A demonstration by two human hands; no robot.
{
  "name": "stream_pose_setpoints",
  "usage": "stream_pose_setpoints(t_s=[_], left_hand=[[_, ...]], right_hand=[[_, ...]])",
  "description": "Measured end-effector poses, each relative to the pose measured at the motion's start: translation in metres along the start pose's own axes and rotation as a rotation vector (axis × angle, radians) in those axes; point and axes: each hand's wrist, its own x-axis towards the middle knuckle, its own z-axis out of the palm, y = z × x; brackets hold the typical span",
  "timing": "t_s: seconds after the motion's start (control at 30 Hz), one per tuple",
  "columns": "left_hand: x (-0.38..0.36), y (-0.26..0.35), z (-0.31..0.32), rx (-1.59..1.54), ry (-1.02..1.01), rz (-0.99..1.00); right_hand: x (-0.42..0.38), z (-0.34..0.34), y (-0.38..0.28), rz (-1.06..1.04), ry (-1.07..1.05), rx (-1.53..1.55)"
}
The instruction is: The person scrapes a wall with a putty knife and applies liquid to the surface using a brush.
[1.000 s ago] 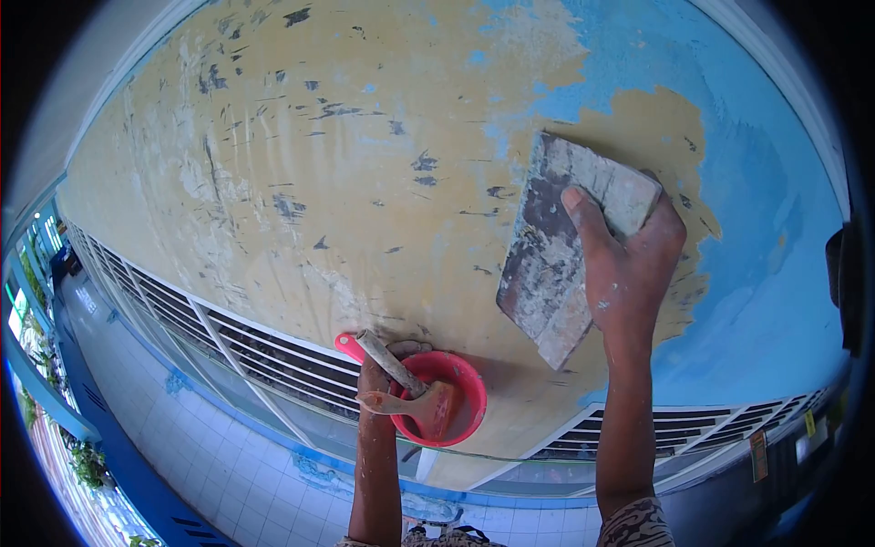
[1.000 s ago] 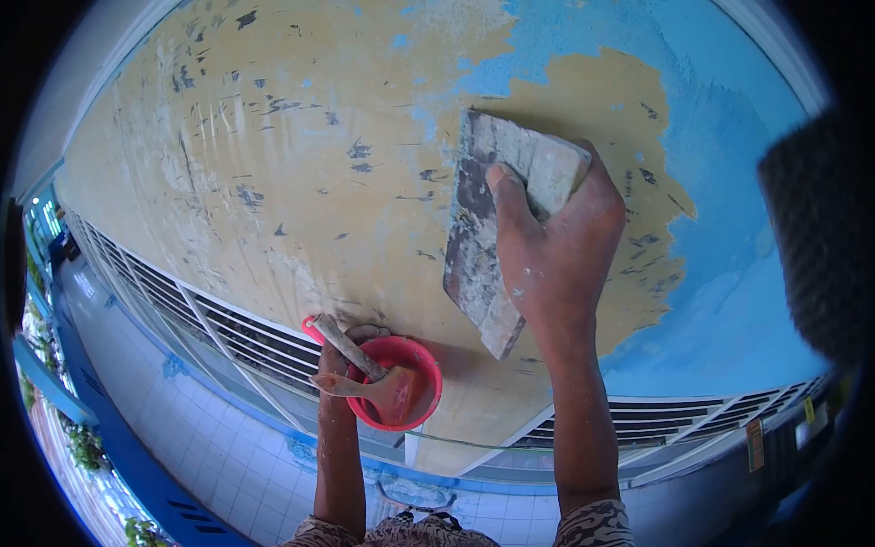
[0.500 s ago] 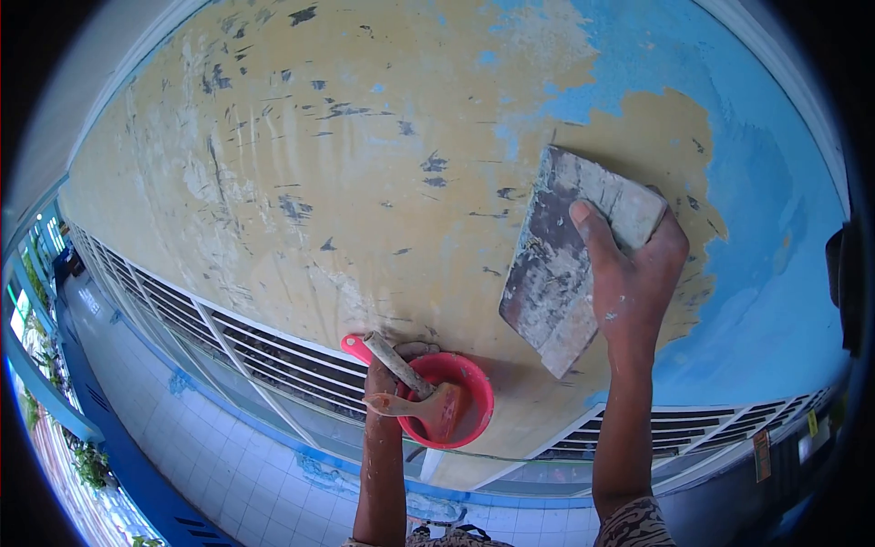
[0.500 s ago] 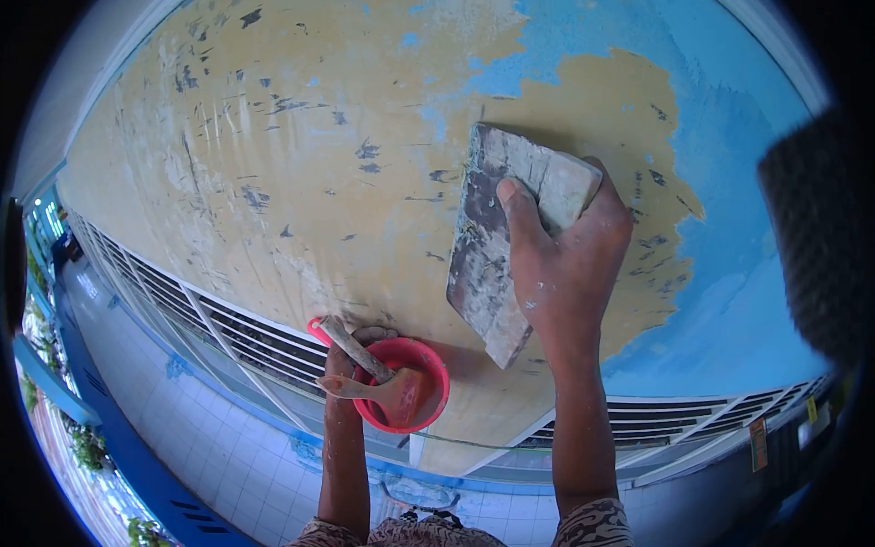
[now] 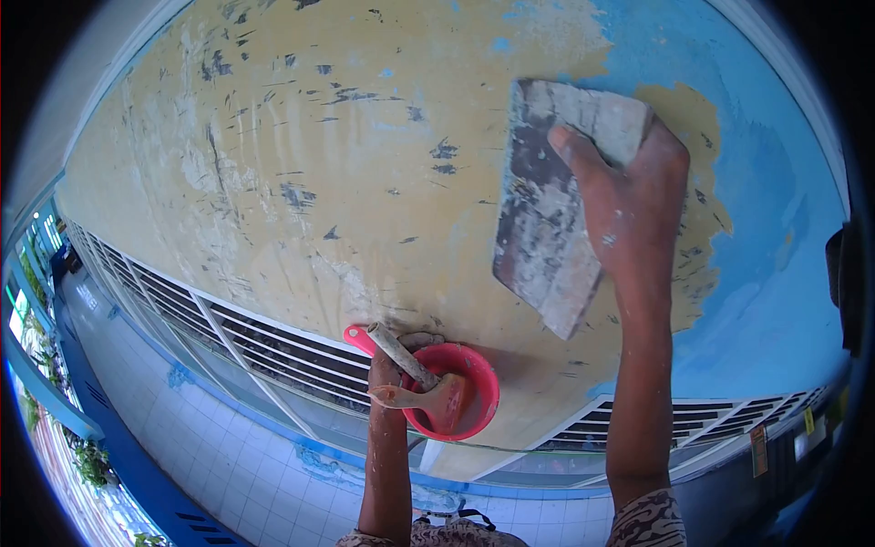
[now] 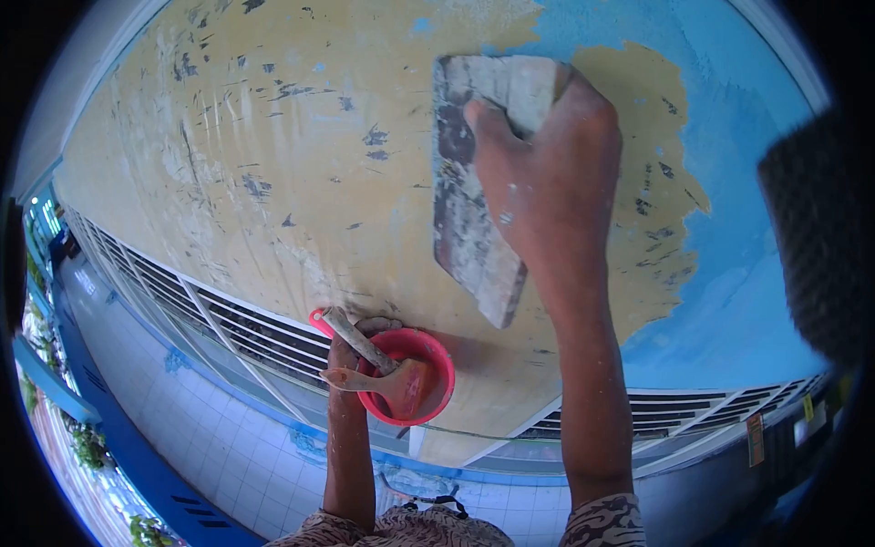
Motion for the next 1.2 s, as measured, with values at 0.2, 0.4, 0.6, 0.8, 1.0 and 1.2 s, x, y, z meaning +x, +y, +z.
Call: stream_pose_setpoints(t_s=[0.2, 0.4, 0.6, 0.8, 1.0, 1.2], left_hand=[[-0.001, -0.002, -0.002, -0.153, 0.04, -0.053], [0.002, -0.009, -0.006, -0.274, 0.055, -0.08], [-0.001, -0.002, 0.004, -0.364, 0.044, -0.087], [0.002, -0.003, -0.001, -0.203, 0.017, -0.051], [-0.002, 0.002, -0.002, -0.313, -0.011, -0.045], [-0.001, 0.004, 0.003, -0.259, -0.02, -0.016]], right_hand=[[-0.01, -0.001, 0.004, -0.075, 0.097, 0.073], [-0.007, -0.008, 0.022, -0.102, 0.075, 0.109], [0.005, -0.003, 0.017, -0.176, 0.062, 0.052], [-0.001, -0.03, 0.032, -0.07, 0.222, 0.317], [0.01, -0.045, 0.031, -0.051, 0.163, 0.237], [0.031, -0.032, 0.026, -0.202, 0.164, 0.139]])
